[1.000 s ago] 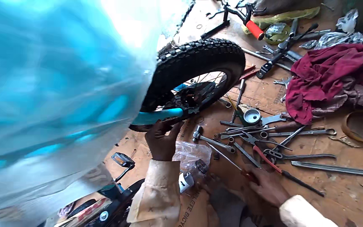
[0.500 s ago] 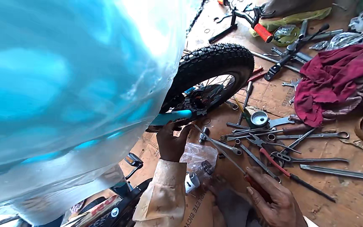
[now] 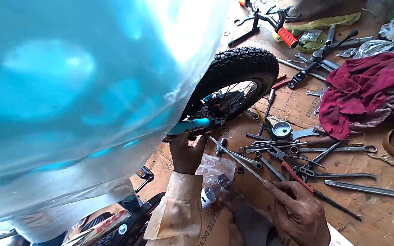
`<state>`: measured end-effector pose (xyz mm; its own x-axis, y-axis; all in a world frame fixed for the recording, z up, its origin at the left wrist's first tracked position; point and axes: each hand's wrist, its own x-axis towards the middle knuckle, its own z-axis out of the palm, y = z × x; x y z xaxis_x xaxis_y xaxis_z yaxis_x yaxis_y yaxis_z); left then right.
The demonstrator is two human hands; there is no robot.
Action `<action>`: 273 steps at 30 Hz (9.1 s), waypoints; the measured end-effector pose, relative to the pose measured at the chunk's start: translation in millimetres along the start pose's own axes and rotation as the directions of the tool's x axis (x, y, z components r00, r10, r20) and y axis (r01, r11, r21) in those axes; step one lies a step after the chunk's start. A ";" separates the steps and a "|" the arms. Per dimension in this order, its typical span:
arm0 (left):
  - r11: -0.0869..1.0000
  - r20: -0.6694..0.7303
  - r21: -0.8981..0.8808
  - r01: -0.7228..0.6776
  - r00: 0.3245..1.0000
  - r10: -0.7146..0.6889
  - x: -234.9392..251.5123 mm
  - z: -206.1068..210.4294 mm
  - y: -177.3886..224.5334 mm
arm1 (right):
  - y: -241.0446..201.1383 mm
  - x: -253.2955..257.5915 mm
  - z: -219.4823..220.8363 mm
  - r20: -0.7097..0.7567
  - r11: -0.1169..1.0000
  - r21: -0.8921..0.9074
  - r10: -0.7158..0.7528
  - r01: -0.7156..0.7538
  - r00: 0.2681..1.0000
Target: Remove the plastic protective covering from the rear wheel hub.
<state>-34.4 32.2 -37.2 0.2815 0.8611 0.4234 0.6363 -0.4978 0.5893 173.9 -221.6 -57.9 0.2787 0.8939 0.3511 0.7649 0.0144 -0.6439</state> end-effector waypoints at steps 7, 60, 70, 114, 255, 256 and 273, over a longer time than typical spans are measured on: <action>0.999 0.001 0.023 0.031 1.000 -0.031 1.1 -0.3 2.3 | -6.0 -1.8 1.6 0.011 0.999 0.036 0.020 -0.020 1.000; 0.998 0.036 -0.017 0.057 0.998 -0.056 1.0 -2.5 1.2 | -16.1 12.0 -3.0 0.584 0.183 0.684 0.442 -0.706 0.681; 0.998 0.057 -0.040 0.046 0.997 -0.043 -0.1 -4.7 0.3 | -17.8 10.6 -3.9 0.662 0.250 0.644 0.292 -0.723 0.690; 0.970 0.026 -0.236 0.061 0.998 -0.057 -5.3 -2.1 -0.2 | -23.6 12.1 -6.1 0.632 0.247 0.644 0.363 -0.724 0.685; 0.872 0.078 -0.434 0.225 0.974 -0.213 -4.7 0.9 0.6 | -28.2 6.9 11.1 0.677 0.018 0.691 0.335 -0.723 0.656; 0.872 0.076 -0.435 0.224 0.974 -0.213 -4.2 1.3 -0.5 | -25.2 9.2 9.9 0.788 -0.191 0.613 0.224 -0.767 0.574; 0.834 0.090 -0.499 0.236 0.971 -0.221 -1.2 -0.6 2.8 | -10.0 9.3 10.7 0.847 -0.372 0.494 0.000 -0.786 0.532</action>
<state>-33.5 29.7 -35.7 0.1974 0.9556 0.2186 0.2390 -0.2631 0.9347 162.7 -208.6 -55.5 -0.3432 0.8549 -0.3891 -0.7903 -0.4866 -0.3722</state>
